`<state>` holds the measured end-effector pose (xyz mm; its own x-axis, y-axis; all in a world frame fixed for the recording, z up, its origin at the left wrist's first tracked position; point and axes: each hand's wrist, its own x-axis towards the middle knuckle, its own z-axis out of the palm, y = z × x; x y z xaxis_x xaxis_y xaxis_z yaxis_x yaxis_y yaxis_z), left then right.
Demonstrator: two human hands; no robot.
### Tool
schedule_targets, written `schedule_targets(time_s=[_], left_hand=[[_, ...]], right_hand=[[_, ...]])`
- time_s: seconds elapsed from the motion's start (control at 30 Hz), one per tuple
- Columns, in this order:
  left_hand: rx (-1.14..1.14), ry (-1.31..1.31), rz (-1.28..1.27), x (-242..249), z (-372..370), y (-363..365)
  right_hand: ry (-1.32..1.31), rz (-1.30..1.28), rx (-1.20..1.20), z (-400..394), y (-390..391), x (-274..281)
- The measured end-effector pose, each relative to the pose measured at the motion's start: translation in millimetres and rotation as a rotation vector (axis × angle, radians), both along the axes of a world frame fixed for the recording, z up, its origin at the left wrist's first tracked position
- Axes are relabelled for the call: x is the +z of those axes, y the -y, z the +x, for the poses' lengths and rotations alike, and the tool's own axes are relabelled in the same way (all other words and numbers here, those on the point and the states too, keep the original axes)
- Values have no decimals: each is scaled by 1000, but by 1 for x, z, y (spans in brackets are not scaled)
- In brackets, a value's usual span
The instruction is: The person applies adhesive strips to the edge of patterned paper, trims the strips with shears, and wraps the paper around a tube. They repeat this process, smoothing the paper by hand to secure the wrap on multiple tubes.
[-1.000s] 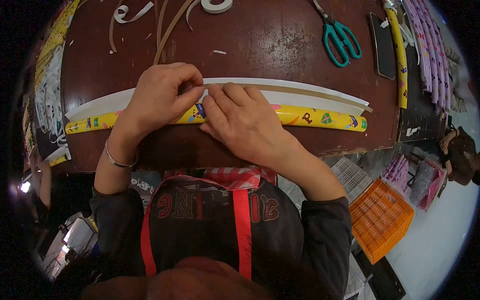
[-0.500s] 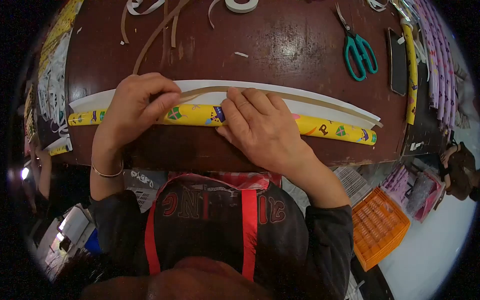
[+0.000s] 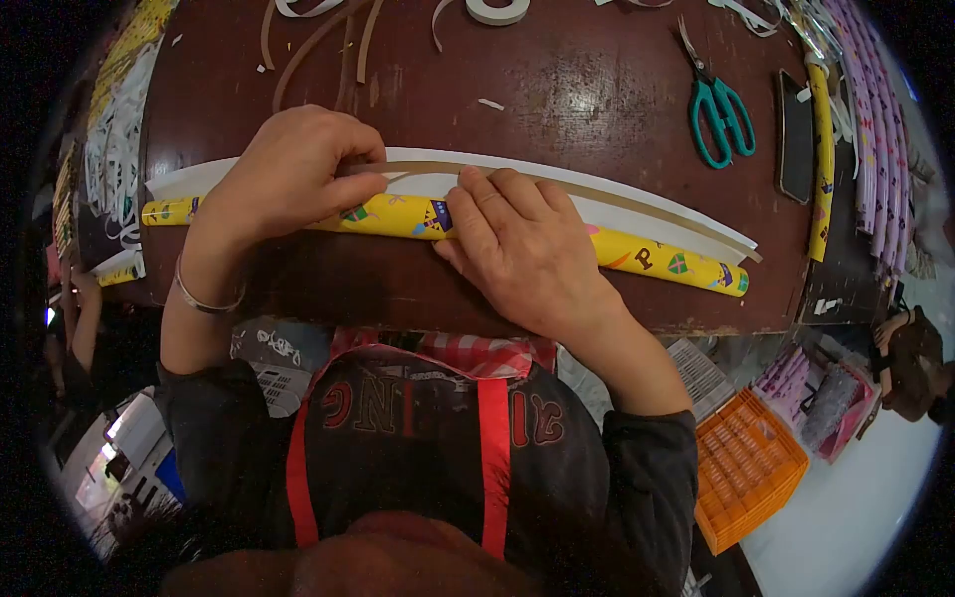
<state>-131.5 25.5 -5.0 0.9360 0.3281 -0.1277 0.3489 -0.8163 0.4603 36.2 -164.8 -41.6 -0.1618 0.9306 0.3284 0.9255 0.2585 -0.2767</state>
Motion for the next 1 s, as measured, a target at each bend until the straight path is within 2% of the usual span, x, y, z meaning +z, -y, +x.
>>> schedule_targets(time_s=[0.1, 0.17, 0.27, 0.33, 0.47, 0.53, 0.7, 0.77, 0.83, 0.93, 0.97, 1.0], left_hand=[[5, -149, -28, 3, -1, -1], [7, 21, 77, -5, -13, -5], [142, -12, 215, -1, -30, -21], [137, -34, 264, 2, -47, -43], [311, -137, 488, 6, -86, -86], [361, -199, 516, 5, -109, -117], [659, -189, 567, -9, -175, -212], [699, -277, 540, -13, -193, -247], [845, -410, 650, -17, -199, -260], [973, -498, 676, -21, -206, -267], [975, -501, 676, -20, -208, -269], [874, -573, 631, -18, -207, -270]], right_hand=[[-3, 5, 1, 0, 0, -1], [-5, 10, 4, 0, 1, -1], [2, 5, 2, 0, 0, -1], [7, 11, -1, 0, 0, -2], [10, 9, -2, -1, 1, -1], [-11, -21, -29, -1, 2, -1], [2, -33, -28, -2, 2, 0], [4, -37, -29, -1, 1, 1], [19, -3, -3, -1, 0, 1], [13, -11, 1, 0, 0, 1], [12, -11, 4, 0, 0, 0], [9, -5, 4, 0, 0, -1]])
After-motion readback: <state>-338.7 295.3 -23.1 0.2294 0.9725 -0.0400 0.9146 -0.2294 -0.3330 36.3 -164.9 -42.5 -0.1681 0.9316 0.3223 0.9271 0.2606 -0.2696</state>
